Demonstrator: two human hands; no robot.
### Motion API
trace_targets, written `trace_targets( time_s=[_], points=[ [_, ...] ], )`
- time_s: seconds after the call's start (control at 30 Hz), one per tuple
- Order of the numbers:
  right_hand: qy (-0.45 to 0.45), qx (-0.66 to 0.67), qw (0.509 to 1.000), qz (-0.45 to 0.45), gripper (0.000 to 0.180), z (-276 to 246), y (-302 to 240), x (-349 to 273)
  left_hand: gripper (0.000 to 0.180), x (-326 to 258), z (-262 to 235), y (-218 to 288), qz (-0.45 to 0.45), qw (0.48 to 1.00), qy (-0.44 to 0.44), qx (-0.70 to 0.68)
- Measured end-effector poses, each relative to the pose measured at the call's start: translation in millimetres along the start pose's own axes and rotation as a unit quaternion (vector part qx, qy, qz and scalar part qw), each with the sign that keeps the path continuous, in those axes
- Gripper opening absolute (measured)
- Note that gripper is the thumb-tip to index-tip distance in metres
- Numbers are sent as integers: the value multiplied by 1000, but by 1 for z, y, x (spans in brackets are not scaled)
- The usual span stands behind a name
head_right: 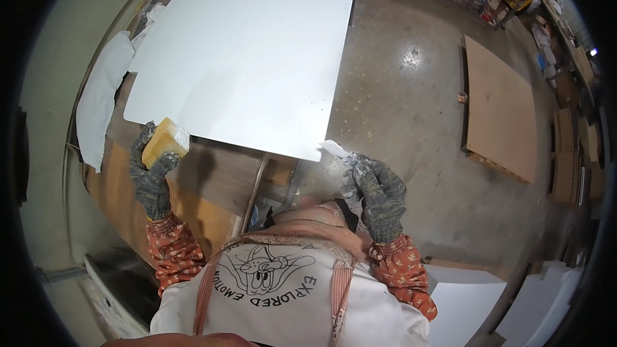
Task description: The person sands the edges of white panels using a sanding block, scrapes them with a putty knife, and wipes them down with a cloth and liquid from a bottle.
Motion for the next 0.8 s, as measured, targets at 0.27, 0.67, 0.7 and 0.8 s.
trace_targets(
  time_s=[0.27, 0.67, 0.7, 0.8],
  points=[
    [-75, -128, 989, -12, 22, 35, -9, 51, 64, 5, -10, 8, 13, 999, 46, 9],
    [-69, -44, 995, 51, 21, 63, -14, 98, 63, 2, -28, -2, 18, 990, 127, 56],
    [-93, -55, 993, 57, 22, 61, -8, 96, 63, 1, -31, -3, 3, 991, 129, 32],
    [-108, -45, 991, 63, 23, 56, 0, 90, 62, 2, -27, -3, 0, 991, 135, 27]
  ],
)
Point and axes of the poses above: each hand's wrist, its own x-axis towards the middle knuckle, its own z-axis out of the palm, y = z × x, the point moved 1 cm from there along x, towards the middle knuckle
